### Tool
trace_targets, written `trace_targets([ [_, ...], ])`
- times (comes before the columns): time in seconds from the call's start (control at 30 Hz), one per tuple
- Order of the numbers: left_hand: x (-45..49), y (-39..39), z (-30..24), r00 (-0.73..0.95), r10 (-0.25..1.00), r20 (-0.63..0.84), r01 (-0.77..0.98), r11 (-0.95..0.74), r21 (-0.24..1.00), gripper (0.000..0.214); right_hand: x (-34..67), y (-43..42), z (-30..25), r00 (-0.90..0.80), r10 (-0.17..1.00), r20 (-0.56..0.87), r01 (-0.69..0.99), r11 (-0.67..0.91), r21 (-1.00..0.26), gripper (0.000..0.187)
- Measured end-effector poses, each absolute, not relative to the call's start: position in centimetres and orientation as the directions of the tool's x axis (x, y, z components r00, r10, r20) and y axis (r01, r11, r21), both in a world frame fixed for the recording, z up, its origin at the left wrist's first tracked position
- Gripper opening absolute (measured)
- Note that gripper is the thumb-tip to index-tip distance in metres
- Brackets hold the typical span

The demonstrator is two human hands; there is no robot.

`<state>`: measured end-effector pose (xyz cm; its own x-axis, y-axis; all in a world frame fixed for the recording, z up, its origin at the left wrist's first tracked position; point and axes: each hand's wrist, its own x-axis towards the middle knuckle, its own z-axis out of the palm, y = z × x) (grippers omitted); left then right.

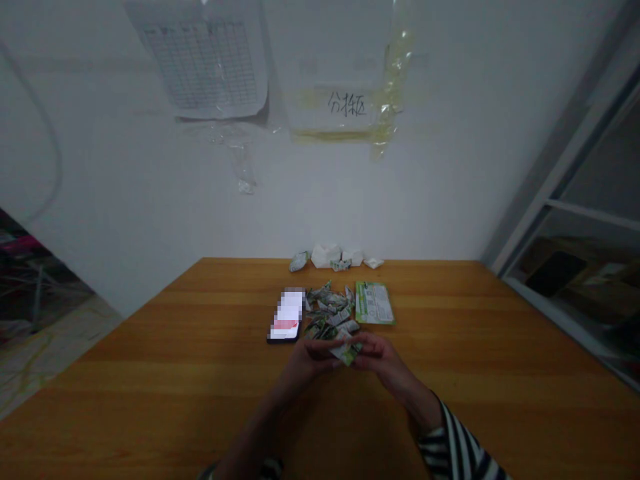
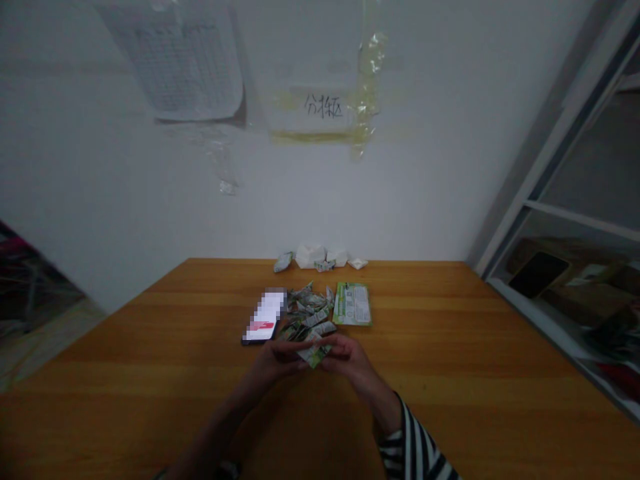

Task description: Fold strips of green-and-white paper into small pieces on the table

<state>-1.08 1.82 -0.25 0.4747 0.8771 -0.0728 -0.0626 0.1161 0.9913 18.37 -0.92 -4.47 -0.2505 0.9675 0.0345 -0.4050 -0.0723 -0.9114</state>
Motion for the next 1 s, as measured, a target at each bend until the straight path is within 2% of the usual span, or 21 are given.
trace_targets([
  [0.2,-1.4,1.9,-0.8,0.512,0.855,-0.084,-0.062,0.134,0.989,0.056,18.3,-1.0,-4.4,-0.21,0.978,0.018,-0.388,-0.066,-0.919,0.034],
  [0.5,-1.4,2.2,-0.9,0.477,0.878,-0.04,0.062,0.012,0.998,0.039,18.0,-0.9,-4.9,-0.14,0.99,0.004,-0.288,-0.037,-0.957,0.029],
  [0.7,-1.3,1.9,-0.4,0.45,0.893,-0.017,0.061,-0.012,0.998,0.034,17.9,-0.7,-5.5,0.025,0.987,0.158,-0.12,0.16,-0.98,0.034],
  [0.87,-1.4,1.4,-0.1,0.483,0.874,-0.045,0.023,0.039,0.999,0.036,18.4,-1.2,-4.5,0.099,0.964,0.245,0.047,0.241,-0.969,0.016],
  [1.0,-1.3,1.7,-0.5,0.311,0.95,-0.03,0.0,0.032,0.999,0.035,18.5,-1.5,-3.9,0.149,0.951,0.271,0.067,0.263,-0.962,0.014],
])
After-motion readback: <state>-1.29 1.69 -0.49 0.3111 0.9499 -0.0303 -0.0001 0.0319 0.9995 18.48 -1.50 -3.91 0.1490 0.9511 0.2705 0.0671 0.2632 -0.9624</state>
